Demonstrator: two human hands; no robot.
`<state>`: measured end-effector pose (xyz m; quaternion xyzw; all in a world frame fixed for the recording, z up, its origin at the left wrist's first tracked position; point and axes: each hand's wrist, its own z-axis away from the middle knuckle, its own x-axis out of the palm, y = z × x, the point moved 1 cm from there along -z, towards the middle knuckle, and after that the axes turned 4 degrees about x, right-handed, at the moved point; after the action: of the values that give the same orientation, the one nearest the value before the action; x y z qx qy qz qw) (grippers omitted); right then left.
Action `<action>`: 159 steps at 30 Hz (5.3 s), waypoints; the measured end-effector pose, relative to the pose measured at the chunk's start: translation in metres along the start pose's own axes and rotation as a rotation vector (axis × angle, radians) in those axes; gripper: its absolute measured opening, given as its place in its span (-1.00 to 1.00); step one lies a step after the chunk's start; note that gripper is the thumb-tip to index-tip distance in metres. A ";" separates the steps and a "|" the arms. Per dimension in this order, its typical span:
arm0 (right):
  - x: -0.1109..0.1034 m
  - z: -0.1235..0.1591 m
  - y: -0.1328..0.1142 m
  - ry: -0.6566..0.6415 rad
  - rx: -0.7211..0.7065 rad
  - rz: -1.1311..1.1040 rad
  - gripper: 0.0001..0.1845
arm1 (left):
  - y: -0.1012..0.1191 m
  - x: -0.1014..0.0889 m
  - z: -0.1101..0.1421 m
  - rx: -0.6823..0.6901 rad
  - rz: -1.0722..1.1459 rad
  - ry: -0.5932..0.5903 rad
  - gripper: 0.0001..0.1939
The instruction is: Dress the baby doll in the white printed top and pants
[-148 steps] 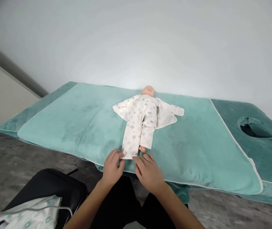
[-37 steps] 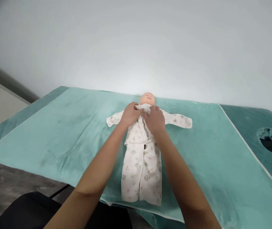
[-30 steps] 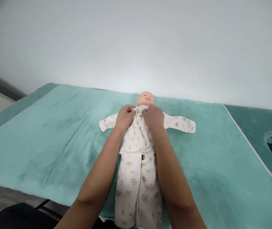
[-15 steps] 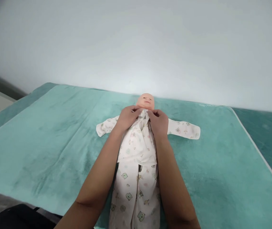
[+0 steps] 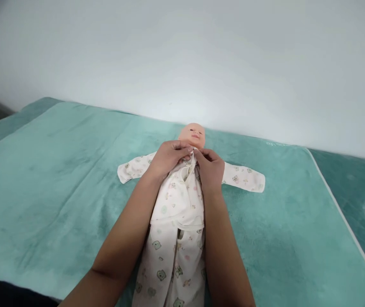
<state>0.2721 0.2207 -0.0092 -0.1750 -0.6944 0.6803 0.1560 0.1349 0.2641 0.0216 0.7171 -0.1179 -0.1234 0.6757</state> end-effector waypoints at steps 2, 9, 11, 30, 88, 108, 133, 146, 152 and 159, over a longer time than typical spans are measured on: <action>0.000 0.000 -0.001 0.000 -0.029 0.027 -0.66 | -0.002 -0.002 -0.001 0.003 0.027 -0.028 -0.82; 0.000 0.002 -0.004 0.015 -0.030 0.006 -0.68 | -0.005 -0.006 -0.004 -0.047 0.116 -0.022 -0.87; 0.000 0.001 -0.002 0.004 -0.011 -0.040 -0.66 | -0.004 -0.005 -0.004 -0.044 0.123 -0.007 -0.87; -0.001 0.006 -0.014 -0.155 -0.273 0.250 -0.81 | -0.002 -0.008 -0.001 -0.064 0.068 -0.030 -0.72; -0.025 0.036 -0.012 -0.210 0.130 -0.041 -0.75 | 0.017 -0.005 0.044 0.132 -0.184 -0.119 -0.81; -0.025 0.034 -0.005 -0.276 0.029 0.049 -0.66 | 0.019 -0.002 0.048 0.089 -0.263 -0.118 -0.76; -0.021 0.035 -0.005 -0.203 -0.117 0.166 -0.72 | 0.023 0.003 0.046 0.302 -0.680 -0.070 -0.86; -0.022 0.026 0.001 -0.313 -0.034 0.077 -0.68 | 0.015 -0.002 0.044 0.170 -0.274 -0.124 -0.83; -0.029 0.044 -0.024 -0.294 -0.103 0.451 -0.75 | 0.028 -0.021 0.057 0.125 -0.459 -0.196 -0.90; -0.013 0.105 -0.047 -0.196 -0.215 1.079 -0.71 | 0.027 -0.031 0.075 0.100 -0.453 -0.484 -0.84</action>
<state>0.2345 0.1203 0.0355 -0.4565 -0.5831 0.6021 -0.2985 0.0802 0.2026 0.0446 0.7073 -0.1184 -0.4313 0.5474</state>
